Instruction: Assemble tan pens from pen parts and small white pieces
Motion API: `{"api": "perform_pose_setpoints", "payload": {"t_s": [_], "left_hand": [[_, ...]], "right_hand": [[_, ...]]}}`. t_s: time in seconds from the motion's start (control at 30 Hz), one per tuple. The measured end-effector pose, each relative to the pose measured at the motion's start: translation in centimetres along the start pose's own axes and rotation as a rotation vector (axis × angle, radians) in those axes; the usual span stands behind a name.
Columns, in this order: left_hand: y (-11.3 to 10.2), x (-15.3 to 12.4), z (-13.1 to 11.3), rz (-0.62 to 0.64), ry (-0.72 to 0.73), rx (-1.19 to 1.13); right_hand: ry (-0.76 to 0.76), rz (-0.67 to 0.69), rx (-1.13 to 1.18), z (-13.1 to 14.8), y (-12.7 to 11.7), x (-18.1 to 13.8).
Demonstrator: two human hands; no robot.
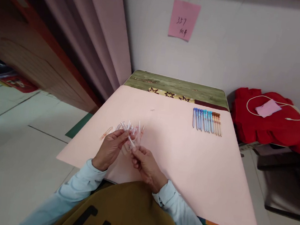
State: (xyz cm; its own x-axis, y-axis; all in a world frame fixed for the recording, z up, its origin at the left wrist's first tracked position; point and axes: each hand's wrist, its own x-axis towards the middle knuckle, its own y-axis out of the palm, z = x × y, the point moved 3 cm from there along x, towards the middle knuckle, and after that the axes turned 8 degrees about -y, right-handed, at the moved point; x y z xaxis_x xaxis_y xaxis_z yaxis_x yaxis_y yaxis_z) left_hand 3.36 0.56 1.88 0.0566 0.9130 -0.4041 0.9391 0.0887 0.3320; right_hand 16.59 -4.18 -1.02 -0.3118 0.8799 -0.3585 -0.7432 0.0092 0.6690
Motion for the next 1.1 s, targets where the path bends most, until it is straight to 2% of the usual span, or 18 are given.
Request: {"api": "perform_pose_setpoints", "payload": {"t_s": [0.07,0.2,0.27,0.37,0.5,0.57,0.67,0.73,0.8,0.9,1.0,1.1], "left_hand": [[-0.1,0.1,-0.1,-0.007,0.013,-0.017],[-0.1,0.2,-0.3,-0.008,0.018,-0.040],[-0.2,0.2,-0.5,-0.027,0.011,-0.072],[-0.5,0.2,-1.0,-0.071,0.024,-0.085],[-1.7,0.5,-2.0,-0.177,0.125,-0.033],[-2.8,0.7,-2.4,-0.249,0.166,0.078],[-4.8,0.9,-2.8,-0.315,0.199,0.469],[-5.8,1.0,-3.1,-0.374,0.247,0.796],[-6.2,0.9,-3.0,-0.420,0.285,1.030],[-5.7,0.8,-2.4,-0.391,0.277,1.167],[-4.7,0.9,-1.7,-0.342,0.269,1.213],[-4.3,0.9,-1.7,-0.344,0.283,1.230]], "right_hand": [[-0.037,-0.007,0.007,0.2,0.1,-0.1],[0.085,0.043,0.044,-0.2,0.1,0.0],[0.100,0.038,0.036,-0.4,-0.2,0.1],[0.086,0.008,-0.017,-0.5,-0.5,0.2],[0.004,-0.032,-0.104,0.0,-0.7,0.2],[-0.089,-0.096,-0.161,0.6,-0.9,0.2],[-0.227,-0.193,-0.277,1.7,-1.3,0.4],[-0.271,-0.201,-0.362,2.2,-1.3,0.7],[-0.283,-0.160,-0.432,2.2,-1.2,1.3],[-0.280,-0.106,-0.470,1.7,-0.7,2.2],[-0.250,-0.094,-0.429,1.0,-0.2,2.8],[-0.237,-0.102,-0.388,0.7,-0.1,2.8]]}}
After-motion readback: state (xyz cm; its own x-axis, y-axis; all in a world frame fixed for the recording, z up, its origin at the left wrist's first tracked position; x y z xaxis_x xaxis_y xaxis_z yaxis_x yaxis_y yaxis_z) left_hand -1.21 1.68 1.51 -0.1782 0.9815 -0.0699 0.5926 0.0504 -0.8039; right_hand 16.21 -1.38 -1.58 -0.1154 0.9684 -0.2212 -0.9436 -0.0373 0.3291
